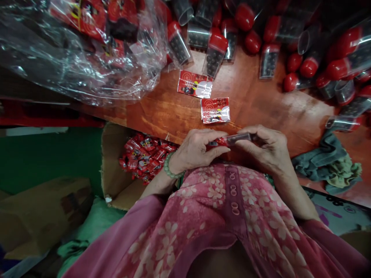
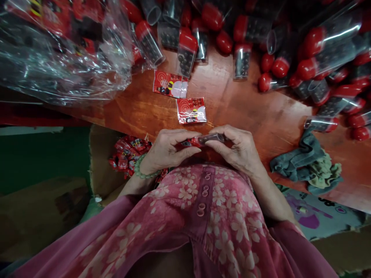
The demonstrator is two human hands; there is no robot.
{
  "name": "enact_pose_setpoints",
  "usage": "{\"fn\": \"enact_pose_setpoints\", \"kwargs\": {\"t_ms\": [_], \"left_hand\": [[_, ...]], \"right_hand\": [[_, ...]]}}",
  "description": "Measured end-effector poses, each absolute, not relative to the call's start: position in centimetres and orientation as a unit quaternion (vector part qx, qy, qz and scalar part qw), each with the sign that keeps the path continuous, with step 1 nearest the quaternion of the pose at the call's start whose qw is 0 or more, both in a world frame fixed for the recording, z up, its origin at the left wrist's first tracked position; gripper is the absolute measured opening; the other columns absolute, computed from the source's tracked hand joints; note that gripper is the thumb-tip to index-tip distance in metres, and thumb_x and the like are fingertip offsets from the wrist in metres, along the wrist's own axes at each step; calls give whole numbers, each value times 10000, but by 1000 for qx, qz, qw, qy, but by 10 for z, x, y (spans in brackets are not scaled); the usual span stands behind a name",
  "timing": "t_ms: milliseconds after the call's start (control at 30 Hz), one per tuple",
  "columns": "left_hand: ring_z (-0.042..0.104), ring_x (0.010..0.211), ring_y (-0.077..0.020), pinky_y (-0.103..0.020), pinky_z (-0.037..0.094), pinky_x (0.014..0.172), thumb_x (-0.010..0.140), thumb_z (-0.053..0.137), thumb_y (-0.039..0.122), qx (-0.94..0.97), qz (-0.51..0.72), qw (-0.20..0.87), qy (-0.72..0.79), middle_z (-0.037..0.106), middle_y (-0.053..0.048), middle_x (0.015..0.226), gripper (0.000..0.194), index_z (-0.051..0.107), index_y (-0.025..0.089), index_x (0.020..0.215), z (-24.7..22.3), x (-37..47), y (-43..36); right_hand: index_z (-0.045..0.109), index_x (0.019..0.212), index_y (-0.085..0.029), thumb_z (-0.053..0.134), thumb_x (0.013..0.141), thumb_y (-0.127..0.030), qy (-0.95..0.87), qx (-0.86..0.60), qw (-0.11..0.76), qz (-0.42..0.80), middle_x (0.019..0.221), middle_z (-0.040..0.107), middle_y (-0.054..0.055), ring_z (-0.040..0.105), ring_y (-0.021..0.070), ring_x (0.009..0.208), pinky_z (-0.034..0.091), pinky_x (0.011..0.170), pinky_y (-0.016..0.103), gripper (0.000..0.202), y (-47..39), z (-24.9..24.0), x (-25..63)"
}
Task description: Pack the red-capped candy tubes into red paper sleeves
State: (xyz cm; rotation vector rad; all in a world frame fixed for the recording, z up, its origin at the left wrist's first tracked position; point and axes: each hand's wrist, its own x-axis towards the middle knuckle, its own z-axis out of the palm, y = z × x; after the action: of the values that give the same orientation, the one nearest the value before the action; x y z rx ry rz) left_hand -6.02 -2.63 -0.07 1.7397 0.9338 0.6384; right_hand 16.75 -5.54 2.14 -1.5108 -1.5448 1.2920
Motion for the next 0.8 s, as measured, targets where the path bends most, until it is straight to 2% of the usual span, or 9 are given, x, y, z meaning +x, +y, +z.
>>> {"fn": "enact_pose_setpoints", "kwargs": {"t_ms": [100, 233, 300, 400, 467, 533, 700, 800], "left_hand": [[756, 753, -154, -242, 577, 754, 844, 788, 410, 654, 261, 564, 431, 823, -66, 895, 347, 787, 152, 1076, 3, -62, -24], [779, 936, -205, -313, 602, 901, 719, 885, 508, 449, 351, 669, 476, 817, -90, 1055, 721, 667, 193, 1329, 4, -63, -32], [773, 1019, -237, -360, 608, 945, 670, 893, 582, 358, 404, 713, 447, 799, -105, 1138, 784, 660, 220, 1326, 1, -62, -41], [768, 1049, -257, -430, 587, 1034, 660, 895, 586, 294, 430, 736, 432, 811, -71, 1063, 597, 748, 234, 1119, -5, -56, -55], [765, 1065, -261, -453, 566, 1077, 723, 872, 536, 283, 433, 730, 447, 815, -64, 1004, 423, 780, 214, 981, -7, -50, -58], [761, 1092, -271, -458, 550, 1098, 780, 840, 503, 270, 434, 725, 461, 816, -85, 1005, 345, 798, 187, 913, -7, -45, -56], [788, 998, -282, -450, 593, 1023, 710, 880, 549, 213, 458, 722, 473, 820, -91, 918, 399, 804, 173, 819, -7, -36, -46], [793, 956, -266, -420, 611, 979, 669, 892, 587, 218, 460, 717, 477, 818, -79, 864, 435, 797, 177, 780, -9, -33, -47]], "right_hand": [[754, 944, -227, 803, 855, -357, -488, -554, 312, 598, 819, 784, 2, 733, 147, 686, 599, 644, 255, 164, -59, 16, 167], [737, 944, -230, 843, 820, -383, -376, -529, 340, 681, 831, 800, 0, 763, 141, 686, 639, 669, 249, 223, -60, 16, 167], [727, 932, -230, 852, 814, -385, -334, -523, 375, 689, 827, 804, -1, 769, 141, 676, 650, 684, 255, 231, -59, 18, 164], [708, 944, -229, 848, 818, -401, -305, -514, 406, 692, 811, 802, -2, 771, 148, 666, 652, 686, 267, 255, -57, 17, 156], [693, 952, -227, 837, 824, -421, -318, -506, 399, 696, 831, 801, 1, 774, 151, 684, 645, 691, 268, 274, -56, 15, 150], [675, 958, -226, 804, 853, -419, -364, -502, 382, 685, 856, 796, 0, 766, 143, 699, 625, 691, 258, 254, -57, 11, 145], [665, 995, -222, 705, 926, -278, -581, -518, 334, 531, 805, 749, -24, 668, 109, 650, 519, 630, 218, 97, -59, 9, 144], [639, 999, -220, 675, 953, -299, -610, -511, 344, 498, 806, 730, -25, 643, 107, 638, 502, 621, 216, 97, -60, 9, 144]]}}
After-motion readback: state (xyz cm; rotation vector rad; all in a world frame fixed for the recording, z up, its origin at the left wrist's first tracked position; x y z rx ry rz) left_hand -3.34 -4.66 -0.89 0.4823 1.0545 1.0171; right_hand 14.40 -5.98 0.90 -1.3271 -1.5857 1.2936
